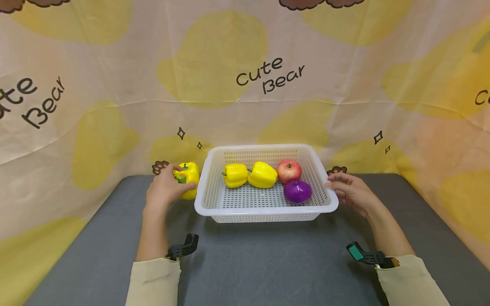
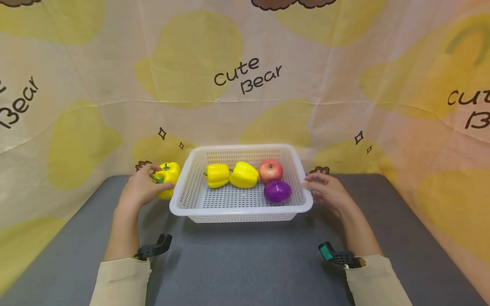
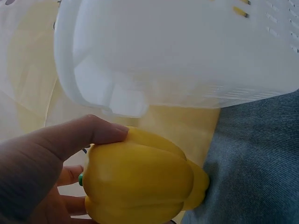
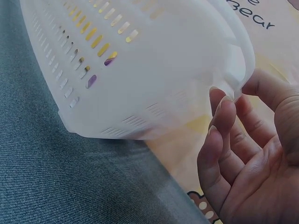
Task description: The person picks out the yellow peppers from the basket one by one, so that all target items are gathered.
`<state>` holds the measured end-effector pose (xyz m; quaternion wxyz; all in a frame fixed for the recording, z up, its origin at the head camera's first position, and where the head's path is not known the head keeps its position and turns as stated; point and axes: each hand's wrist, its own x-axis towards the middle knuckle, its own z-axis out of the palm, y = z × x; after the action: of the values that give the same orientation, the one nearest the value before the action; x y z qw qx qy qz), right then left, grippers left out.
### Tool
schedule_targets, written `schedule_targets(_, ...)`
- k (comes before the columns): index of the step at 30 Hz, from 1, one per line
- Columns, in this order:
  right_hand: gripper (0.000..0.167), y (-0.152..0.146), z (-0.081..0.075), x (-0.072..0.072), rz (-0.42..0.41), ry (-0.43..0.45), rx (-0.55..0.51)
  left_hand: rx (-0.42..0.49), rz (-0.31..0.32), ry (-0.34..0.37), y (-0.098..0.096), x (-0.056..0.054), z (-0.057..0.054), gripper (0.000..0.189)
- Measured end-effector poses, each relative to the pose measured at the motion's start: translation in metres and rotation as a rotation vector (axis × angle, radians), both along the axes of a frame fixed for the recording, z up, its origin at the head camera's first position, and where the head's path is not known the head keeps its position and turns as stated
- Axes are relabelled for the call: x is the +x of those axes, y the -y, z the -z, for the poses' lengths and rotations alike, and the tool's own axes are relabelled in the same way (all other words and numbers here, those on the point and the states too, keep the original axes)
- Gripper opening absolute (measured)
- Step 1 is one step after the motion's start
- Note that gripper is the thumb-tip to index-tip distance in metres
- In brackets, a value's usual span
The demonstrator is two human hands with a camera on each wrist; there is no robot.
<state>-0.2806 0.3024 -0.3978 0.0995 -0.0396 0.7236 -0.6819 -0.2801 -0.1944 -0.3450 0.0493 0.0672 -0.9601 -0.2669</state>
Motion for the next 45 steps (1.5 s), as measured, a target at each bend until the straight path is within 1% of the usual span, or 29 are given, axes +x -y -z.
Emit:
schedule_targets(5, 0.007, 0.001, -0.001, -0.001, 0.007, -0.004, 0.009, -0.016, 0.016, 0.041, 0.002, -0.002, 0.004, 0.070)
schedule_targets(10, 0.008, 0.000, 0.000, -0.001, 0.004, -0.004, 0.005, -0.010, 0.021, 0.061, 0.003, -0.004, 0.008, 0.070)
schedule_targets(16, 0.008, 0.000, 0.001, -0.001, 0.008, -0.003, 0.009, -0.020, 0.016, 0.071, 0.003, -0.005, 0.011, 0.071)
schedule_targets(24, 0.008, 0.000, 0.000, 0.000, -0.001, 0.005, -0.003, -0.048, -0.016, 0.093, 0.005, -0.007, 0.018, 0.075)
schedule_targets(29, 0.008, 0.000, 0.001, -0.001, -0.004, 0.005, 0.002, -0.059, -0.009, 0.107, 0.007, -0.009, 0.023, 0.073)
schedule_targets(34, 0.008, 0.001, 0.001, -0.002, -0.001, 0.002, 0.005, -0.057, -0.003, 0.116, 0.008, -0.009, 0.025, 0.072)
schedule_targets(37, 0.008, 0.001, 0.001, -0.002, -0.001, 0.000, 0.007, -0.037, 0.010, 0.124, 0.009, -0.009, 0.025, 0.073)
schedule_targets(45, 0.008, 0.000, 0.001, -0.001, 0.003, 0.012, -0.006, 0.003, 0.072, 0.141, 0.012, -0.012, 0.022, 0.071)
